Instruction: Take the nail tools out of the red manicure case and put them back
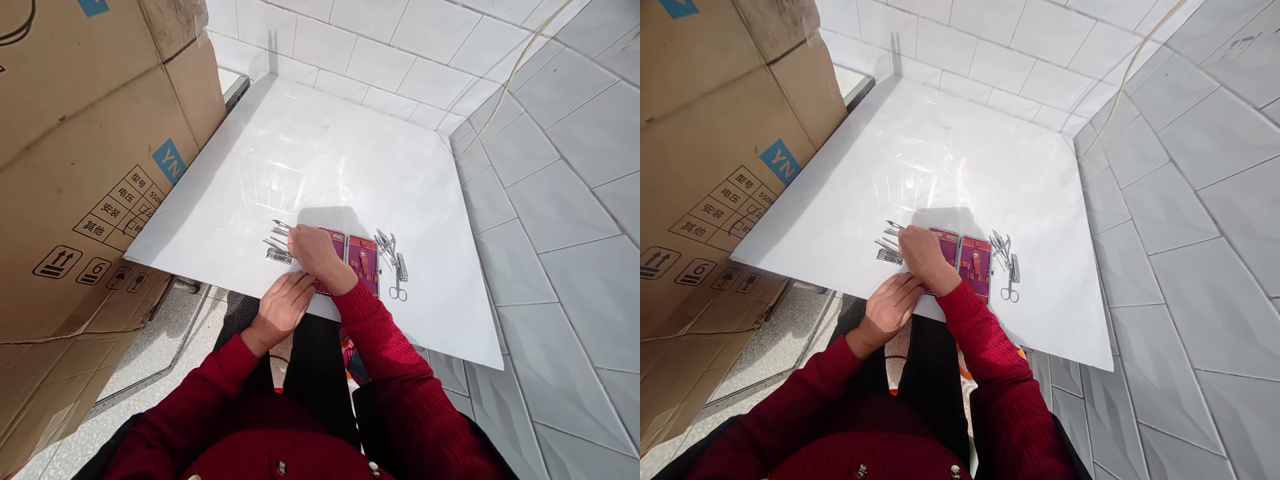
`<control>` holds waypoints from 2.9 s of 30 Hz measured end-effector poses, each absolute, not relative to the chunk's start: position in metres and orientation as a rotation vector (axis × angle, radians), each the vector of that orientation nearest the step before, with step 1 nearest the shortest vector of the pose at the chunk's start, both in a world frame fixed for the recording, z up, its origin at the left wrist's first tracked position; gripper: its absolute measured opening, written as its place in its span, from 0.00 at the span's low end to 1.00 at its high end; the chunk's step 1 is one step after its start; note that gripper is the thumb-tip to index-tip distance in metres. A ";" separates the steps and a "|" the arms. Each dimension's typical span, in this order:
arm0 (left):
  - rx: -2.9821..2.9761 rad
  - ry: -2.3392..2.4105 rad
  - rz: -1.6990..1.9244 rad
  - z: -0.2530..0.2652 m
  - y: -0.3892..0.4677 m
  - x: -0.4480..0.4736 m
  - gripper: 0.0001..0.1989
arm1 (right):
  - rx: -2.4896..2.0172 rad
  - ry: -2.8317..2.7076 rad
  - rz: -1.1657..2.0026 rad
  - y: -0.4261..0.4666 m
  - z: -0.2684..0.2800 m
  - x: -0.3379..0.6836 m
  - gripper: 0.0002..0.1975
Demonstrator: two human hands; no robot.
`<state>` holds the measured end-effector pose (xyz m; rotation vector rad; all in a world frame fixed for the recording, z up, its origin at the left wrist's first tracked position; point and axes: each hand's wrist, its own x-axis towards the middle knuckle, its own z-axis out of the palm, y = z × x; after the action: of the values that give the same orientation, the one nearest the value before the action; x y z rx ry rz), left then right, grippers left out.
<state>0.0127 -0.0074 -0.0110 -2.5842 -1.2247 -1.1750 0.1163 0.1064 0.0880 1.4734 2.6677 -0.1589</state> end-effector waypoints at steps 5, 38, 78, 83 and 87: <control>-2.612 -1.226 -1.209 -0.014 -0.007 0.012 0.17 | 1.467 2.663 -0.216 0.105 0.092 0.118 0.12; -2.582 -1.167 -1.258 -0.026 -0.008 0.010 0.18 | 1.399 2.658 -0.075 0.107 0.093 0.104 0.14; -2.549 -1.182 -1.250 -0.023 -0.010 0.012 0.15 | 1.316 2.594 0.006 0.115 0.090 0.092 0.14; -2.564 -1.196 -1.250 -0.023 -0.010 0.012 0.16 | 1.492 2.643 -0.232 0.117 0.095 0.103 0.10; -2.580 -1.194 -1.223 -0.023 -0.009 0.011 0.16 | 1.769 2.715 -0.800 0.127 0.089 0.132 0.07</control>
<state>0.0110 -0.0089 -0.0233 -2.5800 -1.1937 -1.2230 0.1319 0.1272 0.0892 1.7688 2.7151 -0.8001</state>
